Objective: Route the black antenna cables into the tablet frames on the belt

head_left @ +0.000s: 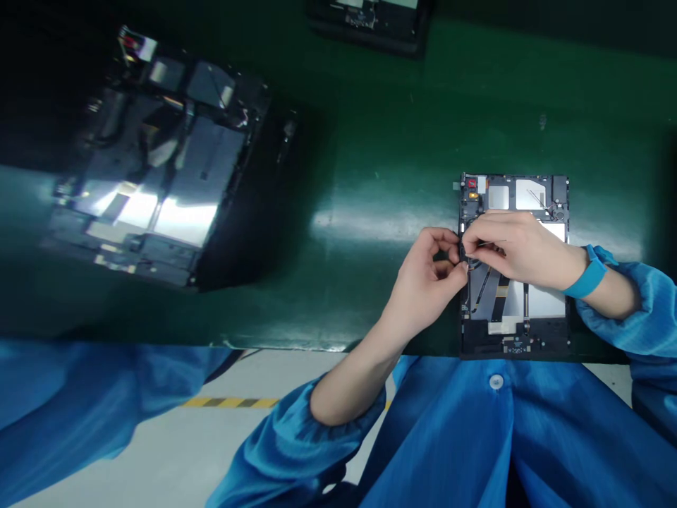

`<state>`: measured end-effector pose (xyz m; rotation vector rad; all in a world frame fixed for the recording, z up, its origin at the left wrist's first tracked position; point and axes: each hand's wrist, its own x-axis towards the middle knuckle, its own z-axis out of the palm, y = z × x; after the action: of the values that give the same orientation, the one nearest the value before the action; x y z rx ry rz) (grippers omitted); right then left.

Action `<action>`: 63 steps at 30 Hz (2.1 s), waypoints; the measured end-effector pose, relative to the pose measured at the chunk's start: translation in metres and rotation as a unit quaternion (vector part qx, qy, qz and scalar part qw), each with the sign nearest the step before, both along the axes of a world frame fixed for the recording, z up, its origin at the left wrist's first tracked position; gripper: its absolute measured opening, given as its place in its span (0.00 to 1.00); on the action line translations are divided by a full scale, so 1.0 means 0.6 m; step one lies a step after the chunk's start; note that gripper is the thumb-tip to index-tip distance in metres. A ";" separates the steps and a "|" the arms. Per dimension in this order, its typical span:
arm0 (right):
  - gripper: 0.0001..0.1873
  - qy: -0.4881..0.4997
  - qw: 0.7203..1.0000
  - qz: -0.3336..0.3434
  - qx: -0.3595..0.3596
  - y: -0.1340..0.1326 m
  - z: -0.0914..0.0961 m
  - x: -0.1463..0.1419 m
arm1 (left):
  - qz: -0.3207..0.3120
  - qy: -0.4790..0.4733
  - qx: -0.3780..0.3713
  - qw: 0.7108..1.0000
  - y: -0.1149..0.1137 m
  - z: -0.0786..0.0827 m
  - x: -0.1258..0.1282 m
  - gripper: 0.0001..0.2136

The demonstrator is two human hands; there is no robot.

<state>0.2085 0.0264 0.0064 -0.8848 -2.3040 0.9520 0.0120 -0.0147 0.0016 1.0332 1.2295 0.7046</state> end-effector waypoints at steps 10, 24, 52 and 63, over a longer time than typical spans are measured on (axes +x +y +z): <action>0.10 -0.023 0.997 -0.075 0.024 0.026 -0.012 -0.001 | -0.042 0.063 -0.001 0.997 0.041 0.004 0.001 0.12; 0.06 -0.009 0.979 -0.200 -0.037 0.042 0.005 -0.010 | -0.011 0.025 -0.018 0.999 0.103 -0.003 0.016 0.15; 0.33 -0.066 0.808 -0.415 -0.414 -0.111 0.074 0.133 | -0.100 0.132 0.096 0.982 0.045 0.012 0.007 0.16; 0.23 0.248 0.778 -0.309 -0.487 0.031 0.095 -0.092 | 0.148 0.111 0.302 0.935 0.088 0.123 -0.198 0.21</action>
<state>0.1535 0.0448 0.0633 -1.4150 -0.8441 1.7789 -0.1066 0.0381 0.0751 1.4753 1.4173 1.2826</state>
